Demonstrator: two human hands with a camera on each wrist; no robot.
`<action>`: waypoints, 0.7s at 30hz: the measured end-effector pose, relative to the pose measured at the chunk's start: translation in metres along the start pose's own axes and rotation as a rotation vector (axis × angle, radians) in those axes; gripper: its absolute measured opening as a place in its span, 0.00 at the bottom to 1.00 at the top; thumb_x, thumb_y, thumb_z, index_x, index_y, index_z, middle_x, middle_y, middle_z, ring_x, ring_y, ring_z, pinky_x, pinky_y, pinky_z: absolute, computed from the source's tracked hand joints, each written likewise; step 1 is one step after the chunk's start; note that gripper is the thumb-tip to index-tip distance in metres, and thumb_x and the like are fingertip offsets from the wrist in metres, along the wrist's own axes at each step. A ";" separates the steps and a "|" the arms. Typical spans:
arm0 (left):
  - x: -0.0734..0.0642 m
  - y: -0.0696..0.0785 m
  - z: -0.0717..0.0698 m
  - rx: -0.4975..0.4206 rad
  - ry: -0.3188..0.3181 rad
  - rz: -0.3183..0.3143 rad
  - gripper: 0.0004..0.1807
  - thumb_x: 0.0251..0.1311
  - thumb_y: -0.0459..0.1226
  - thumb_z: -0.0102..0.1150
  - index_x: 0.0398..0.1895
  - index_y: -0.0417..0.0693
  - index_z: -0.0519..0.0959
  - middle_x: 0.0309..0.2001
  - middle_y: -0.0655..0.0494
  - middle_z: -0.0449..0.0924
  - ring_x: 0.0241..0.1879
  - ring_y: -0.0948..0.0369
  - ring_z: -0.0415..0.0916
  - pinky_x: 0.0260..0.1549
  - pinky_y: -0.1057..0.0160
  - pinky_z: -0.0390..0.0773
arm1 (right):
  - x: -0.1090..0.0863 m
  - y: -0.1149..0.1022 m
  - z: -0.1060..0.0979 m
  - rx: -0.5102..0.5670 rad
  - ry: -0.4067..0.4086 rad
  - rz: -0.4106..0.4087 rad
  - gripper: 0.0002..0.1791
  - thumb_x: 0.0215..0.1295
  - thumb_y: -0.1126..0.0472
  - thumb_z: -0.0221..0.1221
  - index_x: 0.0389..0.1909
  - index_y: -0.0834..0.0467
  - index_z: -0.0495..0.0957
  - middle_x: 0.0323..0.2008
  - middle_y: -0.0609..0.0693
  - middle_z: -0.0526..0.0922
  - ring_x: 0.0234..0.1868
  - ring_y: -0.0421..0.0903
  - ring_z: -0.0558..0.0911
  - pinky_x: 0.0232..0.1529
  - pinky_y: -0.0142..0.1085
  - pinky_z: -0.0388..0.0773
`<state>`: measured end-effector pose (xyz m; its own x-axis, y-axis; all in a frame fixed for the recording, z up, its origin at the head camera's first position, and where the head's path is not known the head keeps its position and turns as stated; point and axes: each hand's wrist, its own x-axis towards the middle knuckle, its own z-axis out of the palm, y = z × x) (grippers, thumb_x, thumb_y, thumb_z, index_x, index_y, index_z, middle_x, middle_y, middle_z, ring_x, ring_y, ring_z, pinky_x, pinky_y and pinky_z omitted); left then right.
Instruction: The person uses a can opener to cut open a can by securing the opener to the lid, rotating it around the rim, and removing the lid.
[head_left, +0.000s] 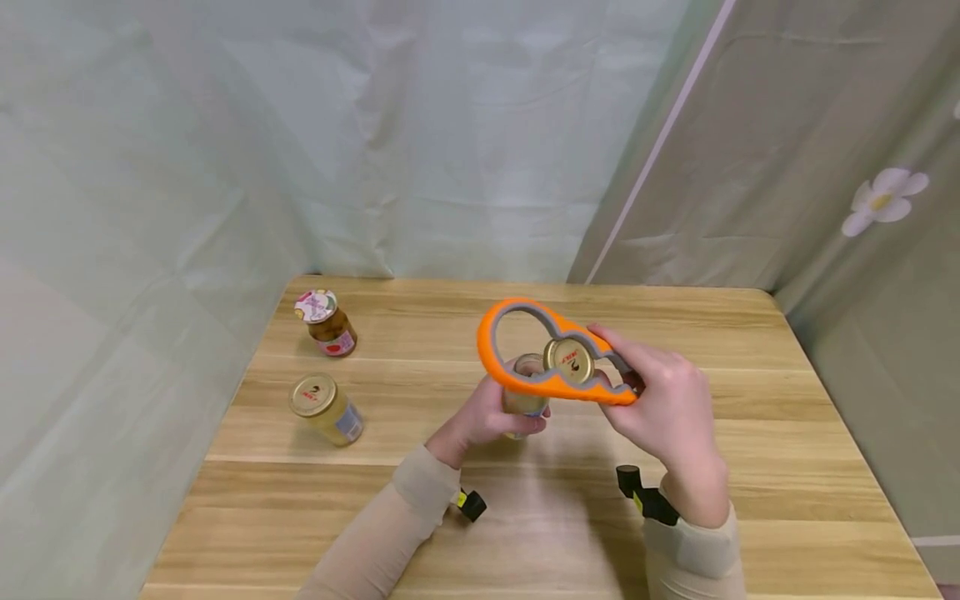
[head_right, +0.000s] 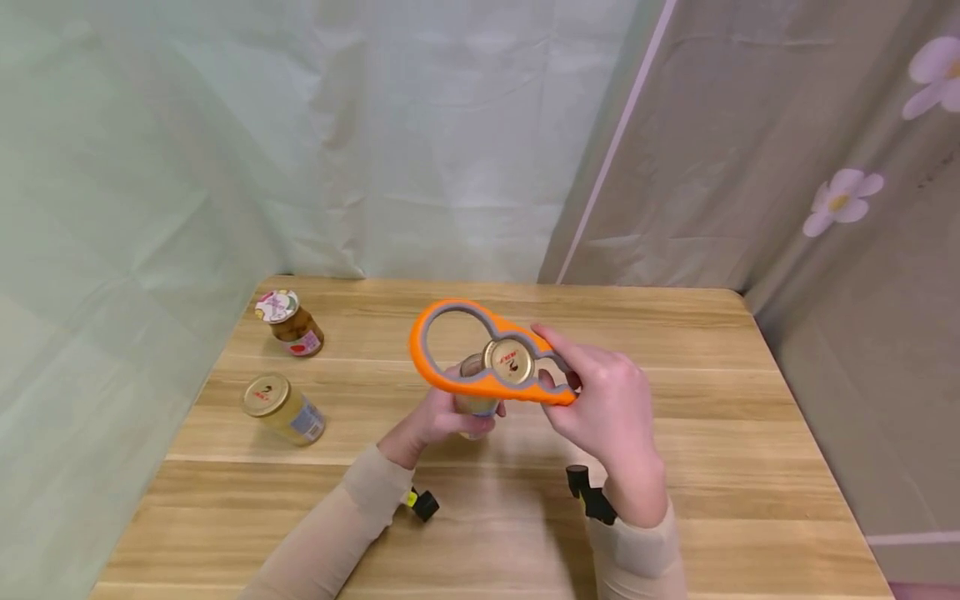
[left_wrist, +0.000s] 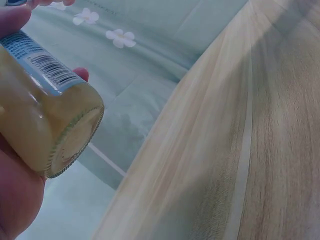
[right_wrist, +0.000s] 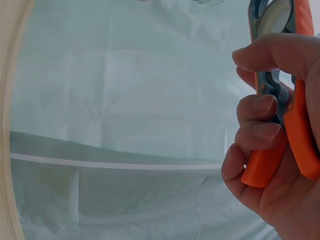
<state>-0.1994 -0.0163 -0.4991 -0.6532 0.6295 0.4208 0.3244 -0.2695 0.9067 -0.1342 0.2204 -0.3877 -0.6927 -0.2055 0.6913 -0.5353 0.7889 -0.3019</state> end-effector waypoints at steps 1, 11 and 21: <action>0.001 0.000 0.000 0.007 0.007 0.001 0.25 0.57 0.30 0.71 0.58 0.42 0.76 0.42 0.44 0.82 0.37 0.49 0.83 0.41 0.52 0.86 | 0.000 0.000 0.000 0.000 0.008 0.009 0.28 0.55 0.61 0.70 0.61 0.48 0.88 0.19 0.42 0.71 0.19 0.39 0.66 0.22 0.37 0.65; 0.003 0.004 0.002 0.087 0.069 -0.048 0.28 0.57 0.26 0.74 0.60 0.50 0.77 0.47 0.41 0.82 0.45 0.52 0.83 0.57 0.49 0.79 | 0.001 0.000 -0.003 -0.013 0.021 0.033 0.29 0.54 0.62 0.69 0.61 0.47 0.88 0.19 0.41 0.70 0.19 0.39 0.66 0.21 0.37 0.64; 0.007 0.001 0.002 0.219 0.203 -0.127 0.27 0.61 0.35 0.78 0.61 0.58 0.79 0.56 0.60 0.83 0.58 0.57 0.79 0.67 0.46 0.71 | -0.002 0.004 -0.004 -0.032 0.023 0.049 0.29 0.54 0.61 0.69 0.60 0.48 0.88 0.19 0.41 0.70 0.19 0.39 0.66 0.21 0.38 0.64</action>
<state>-0.2023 -0.0113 -0.4950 -0.8136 0.4843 0.3218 0.3567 -0.0213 0.9340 -0.1334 0.2262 -0.3876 -0.7062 -0.1531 0.6913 -0.4850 0.8159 -0.3147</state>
